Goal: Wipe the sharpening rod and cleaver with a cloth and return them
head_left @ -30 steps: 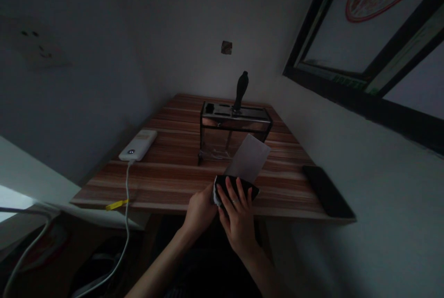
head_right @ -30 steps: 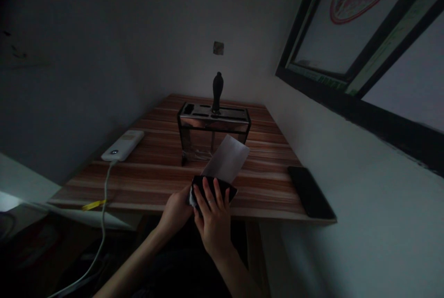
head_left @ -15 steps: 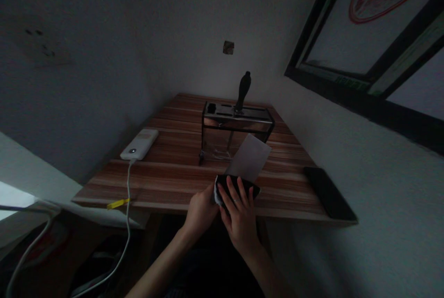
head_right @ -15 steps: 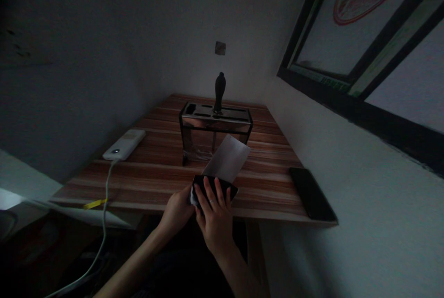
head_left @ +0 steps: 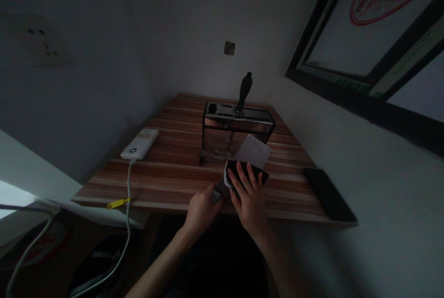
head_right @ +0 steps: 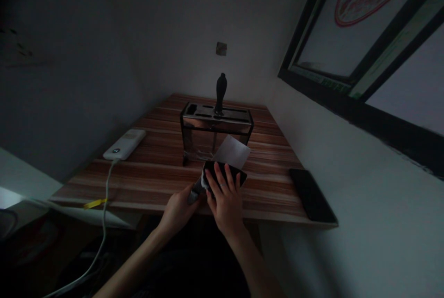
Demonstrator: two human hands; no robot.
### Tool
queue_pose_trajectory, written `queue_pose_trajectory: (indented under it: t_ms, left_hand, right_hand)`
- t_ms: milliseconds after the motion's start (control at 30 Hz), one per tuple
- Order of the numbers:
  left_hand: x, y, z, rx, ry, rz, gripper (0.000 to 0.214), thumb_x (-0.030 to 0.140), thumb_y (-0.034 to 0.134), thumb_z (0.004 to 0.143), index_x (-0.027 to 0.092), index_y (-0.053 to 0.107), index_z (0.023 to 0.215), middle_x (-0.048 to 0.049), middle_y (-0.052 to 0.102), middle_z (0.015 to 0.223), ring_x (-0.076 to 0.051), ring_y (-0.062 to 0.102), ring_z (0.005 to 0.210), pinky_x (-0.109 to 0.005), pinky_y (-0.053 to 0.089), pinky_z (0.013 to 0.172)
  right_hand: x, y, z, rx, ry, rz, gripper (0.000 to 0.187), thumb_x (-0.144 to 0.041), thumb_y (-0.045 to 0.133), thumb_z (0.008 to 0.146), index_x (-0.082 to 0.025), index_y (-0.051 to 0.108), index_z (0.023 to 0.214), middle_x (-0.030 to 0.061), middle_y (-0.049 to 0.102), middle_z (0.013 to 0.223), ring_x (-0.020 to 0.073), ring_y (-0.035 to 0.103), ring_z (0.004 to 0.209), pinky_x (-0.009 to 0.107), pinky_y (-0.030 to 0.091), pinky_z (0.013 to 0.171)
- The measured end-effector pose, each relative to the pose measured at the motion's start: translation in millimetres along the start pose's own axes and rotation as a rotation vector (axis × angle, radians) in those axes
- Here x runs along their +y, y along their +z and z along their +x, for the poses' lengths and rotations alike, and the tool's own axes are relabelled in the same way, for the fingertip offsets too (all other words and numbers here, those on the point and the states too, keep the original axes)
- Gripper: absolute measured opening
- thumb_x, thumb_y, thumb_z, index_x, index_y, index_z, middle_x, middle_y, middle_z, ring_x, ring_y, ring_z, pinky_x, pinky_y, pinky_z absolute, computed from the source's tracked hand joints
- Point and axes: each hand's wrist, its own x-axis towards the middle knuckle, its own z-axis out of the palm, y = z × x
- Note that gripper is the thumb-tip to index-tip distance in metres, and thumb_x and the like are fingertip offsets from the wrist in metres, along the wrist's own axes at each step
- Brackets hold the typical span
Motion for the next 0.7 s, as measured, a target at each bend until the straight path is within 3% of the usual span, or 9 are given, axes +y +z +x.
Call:
queue_pose_trajectory:
  t_ms: [700]
  left_hand:
    - [-2, 1.6, 1, -0.002, 0.001, 0.051, 0.018, 0.034, 0.050, 0.085, 0.021, 0.059, 0.092, -0.0055, 0.072, 0.082, -0.022, 0.067, 0.080, -0.024, 0.036, 0.061]
  right_hand:
    - [52, -15, 61, 0.137, 0.073, -0.008, 0.045, -0.030, 0.033, 0.095, -0.029, 0.030, 0.141, -0.0010, 0.023, 0.150, 0.0224, 0.011, 0.140, 0.053, 0.013, 0.110]
